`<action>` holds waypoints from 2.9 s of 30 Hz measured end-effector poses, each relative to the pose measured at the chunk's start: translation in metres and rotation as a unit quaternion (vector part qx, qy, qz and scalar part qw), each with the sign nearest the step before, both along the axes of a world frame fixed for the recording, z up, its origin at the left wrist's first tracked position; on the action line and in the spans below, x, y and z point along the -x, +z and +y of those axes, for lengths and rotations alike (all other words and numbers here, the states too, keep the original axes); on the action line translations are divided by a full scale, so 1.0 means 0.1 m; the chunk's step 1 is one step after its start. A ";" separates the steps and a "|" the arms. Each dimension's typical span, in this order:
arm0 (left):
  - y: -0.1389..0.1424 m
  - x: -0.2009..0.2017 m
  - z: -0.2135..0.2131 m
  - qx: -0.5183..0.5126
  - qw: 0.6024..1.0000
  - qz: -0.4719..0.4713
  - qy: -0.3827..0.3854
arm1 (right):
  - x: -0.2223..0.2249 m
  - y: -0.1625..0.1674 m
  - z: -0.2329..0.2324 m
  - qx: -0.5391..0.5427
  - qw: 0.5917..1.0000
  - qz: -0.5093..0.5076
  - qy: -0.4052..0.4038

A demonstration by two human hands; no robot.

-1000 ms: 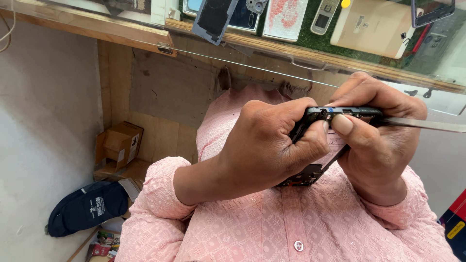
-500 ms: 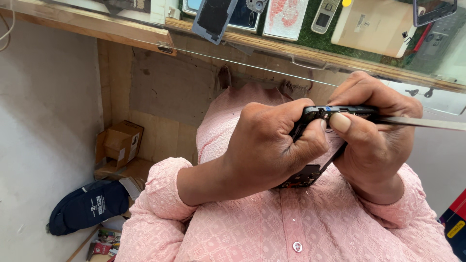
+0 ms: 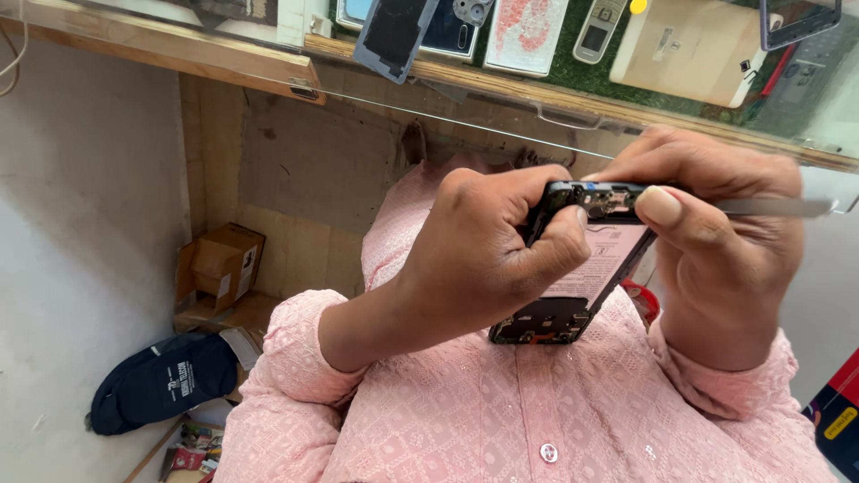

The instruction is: The person pries open the back of a smartphone and uses a metal pry tool and tweezers to work on its internal components while holding the phone. They then place the phone on the counter, handle a red phone case, plug a charging cable into a small feature phone, and press the buttons of another smartphone.

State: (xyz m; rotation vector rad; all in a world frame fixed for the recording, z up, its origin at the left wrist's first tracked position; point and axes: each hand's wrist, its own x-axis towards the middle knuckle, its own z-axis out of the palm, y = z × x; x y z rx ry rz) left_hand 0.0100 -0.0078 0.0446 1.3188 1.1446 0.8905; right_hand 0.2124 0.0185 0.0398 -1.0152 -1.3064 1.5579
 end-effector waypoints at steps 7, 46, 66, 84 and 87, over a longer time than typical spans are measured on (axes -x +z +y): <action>0.01 0.06 0.02 -0.004 0.999 -0.042 -0.006 | -0.05 0.08 0.09 -0.048 0.993 -0.104 0.018; 0.01 0.07 0.01 -0.007 0.997 -0.009 -0.075 | -0.22 0.30 0.50 -0.497 0.759 -0.350 0.235; -0.05 0.05 0.03 -0.006 0.998 -0.013 -0.064 | -0.20 0.28 0.51 -0.490 0.753 -0.383 0.214; -0.20 -0.02 0.16 0.024 0.992 -0.099 -0.070 | -0.79 -0.47 1.02 -0.181 0.961 -0.052 0.203; -0.25 -0.04 0.20 0.055 0.989 -0.114 -0.071 | -0.88 -0.61 1.05 -0.159 0.964 -0.030 0.209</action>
